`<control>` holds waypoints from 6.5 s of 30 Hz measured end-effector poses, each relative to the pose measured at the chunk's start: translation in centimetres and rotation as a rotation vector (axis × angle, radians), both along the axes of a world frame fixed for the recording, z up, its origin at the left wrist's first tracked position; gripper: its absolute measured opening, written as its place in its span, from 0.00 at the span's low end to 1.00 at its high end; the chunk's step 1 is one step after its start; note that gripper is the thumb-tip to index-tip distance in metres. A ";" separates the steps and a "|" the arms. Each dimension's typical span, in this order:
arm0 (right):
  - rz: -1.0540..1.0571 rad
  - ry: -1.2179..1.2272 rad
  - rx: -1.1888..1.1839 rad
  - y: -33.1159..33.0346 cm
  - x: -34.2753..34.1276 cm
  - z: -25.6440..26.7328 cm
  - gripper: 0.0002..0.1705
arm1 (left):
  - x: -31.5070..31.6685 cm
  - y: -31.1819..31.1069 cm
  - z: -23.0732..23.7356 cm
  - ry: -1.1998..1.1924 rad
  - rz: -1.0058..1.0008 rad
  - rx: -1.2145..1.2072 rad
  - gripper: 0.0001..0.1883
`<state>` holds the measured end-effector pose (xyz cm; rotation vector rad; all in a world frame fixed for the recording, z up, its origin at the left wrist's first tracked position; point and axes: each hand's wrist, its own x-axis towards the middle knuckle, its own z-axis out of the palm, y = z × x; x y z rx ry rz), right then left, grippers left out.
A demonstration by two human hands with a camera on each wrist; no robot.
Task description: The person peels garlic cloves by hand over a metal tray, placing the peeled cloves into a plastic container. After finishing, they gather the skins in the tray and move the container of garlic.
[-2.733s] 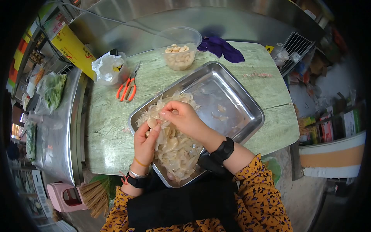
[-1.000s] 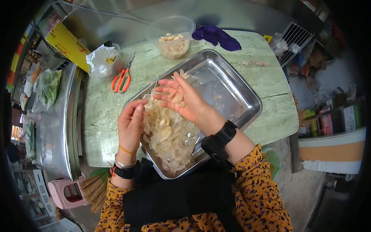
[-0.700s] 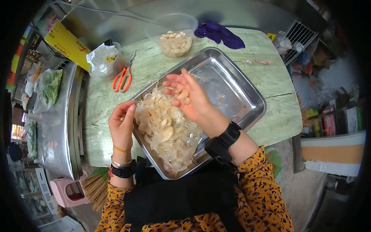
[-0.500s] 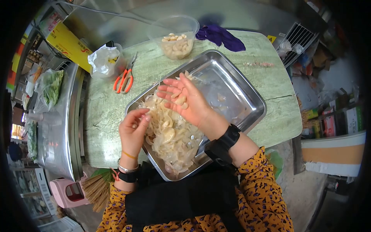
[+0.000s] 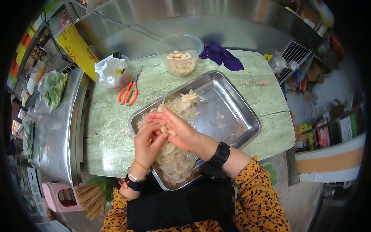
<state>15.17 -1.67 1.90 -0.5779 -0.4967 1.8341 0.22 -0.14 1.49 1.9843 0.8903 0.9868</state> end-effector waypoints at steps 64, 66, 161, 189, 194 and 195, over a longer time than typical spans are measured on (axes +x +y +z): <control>-0.193 -0.307 0.055 -0.4 2.8 1.2 0.09 | -0.6 0.0 -1.0 -0.239 0.130 -0.415 0.07; -0.214 -0.249 0.021 -0.4 3.0 1.7 0.09 | -0.7 -0.1 -0.7 -0.285 0.124 -0.487 0.07; -0.184 -0.968 0.241 1.4 2.7 -0.7 0.10 | -0.5 -0.2 -0.2 -0.570 0.160 -0.527 0.08; -0.148 -1.160 0.586 0.1 1.8 1.7 0.09 | -0.9 0.0 -1.6 -0.467 0.195 -0.452 0.11; -0.090 -1.053 0.515 0.3 2.3 1.6 0.09 | -0.9 -0.1 -1.6 -0.430 0.205 -0.432 0.10; -0.089 -1.055 0.513 0.2 2.4 1.8 0.09 | -0.8 -0.1 -1.6 -0.426 0.218 -0.401 0.10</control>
